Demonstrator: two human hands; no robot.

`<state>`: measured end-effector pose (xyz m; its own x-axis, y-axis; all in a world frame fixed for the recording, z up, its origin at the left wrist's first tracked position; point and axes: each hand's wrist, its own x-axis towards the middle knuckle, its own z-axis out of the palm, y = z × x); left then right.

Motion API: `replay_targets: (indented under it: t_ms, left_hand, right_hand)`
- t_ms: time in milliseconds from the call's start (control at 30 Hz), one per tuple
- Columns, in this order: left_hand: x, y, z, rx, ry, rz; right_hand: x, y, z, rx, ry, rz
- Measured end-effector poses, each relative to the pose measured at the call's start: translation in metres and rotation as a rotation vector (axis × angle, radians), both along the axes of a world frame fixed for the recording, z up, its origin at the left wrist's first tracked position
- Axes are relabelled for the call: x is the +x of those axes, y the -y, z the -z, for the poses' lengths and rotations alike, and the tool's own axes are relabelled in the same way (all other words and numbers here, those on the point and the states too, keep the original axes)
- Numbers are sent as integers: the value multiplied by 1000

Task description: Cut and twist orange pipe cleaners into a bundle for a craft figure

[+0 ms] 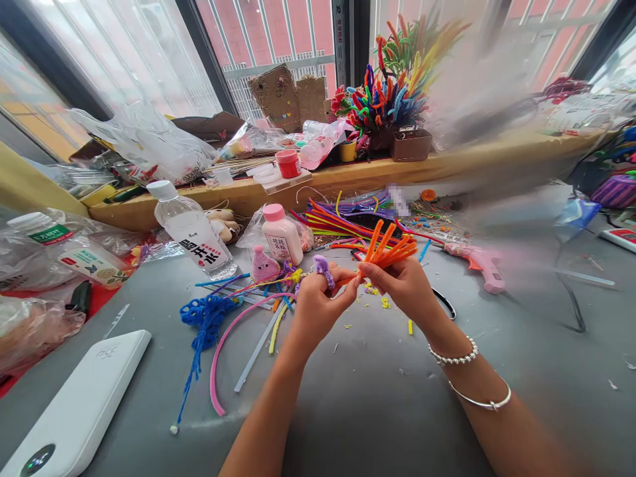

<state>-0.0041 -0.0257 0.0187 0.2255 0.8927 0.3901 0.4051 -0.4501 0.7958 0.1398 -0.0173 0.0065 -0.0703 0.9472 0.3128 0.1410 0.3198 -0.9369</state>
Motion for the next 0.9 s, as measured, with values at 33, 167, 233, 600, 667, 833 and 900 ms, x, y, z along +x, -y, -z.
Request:
replay_targets:
  t_ms: [33, 167, 233, 600, 667, 833, 900]
  left_hand:
    - [0, 0, 0, 26, -24, -9]
    - [-2, 0, 2, 144, -140, -66]
    - [-3, 0, 3, 173, -174, -72]
    - [-7, -4, 4, 219, -126, -48]
    - [-8, -4, 4, 226, -132, -43]
    - [-8, -5, 5, 183, -97, -22]
    - [-8, -4, 4, 140, -70, -9]
  right_hand:
    - [0, 0, 0, 1, 4, 4]
    - [0, -1, 1, -3, 7, 21]
    - [-1, -1, 1, -8, -5, 25]
    - [-5, 0, 1, -60, -150, -50]
    - [-5, -1, 1, -69, -158, -56]
    - [-6, -1, 0, -82, -188, -76]
    - [-6, 0, 0, -90, -220, -86]
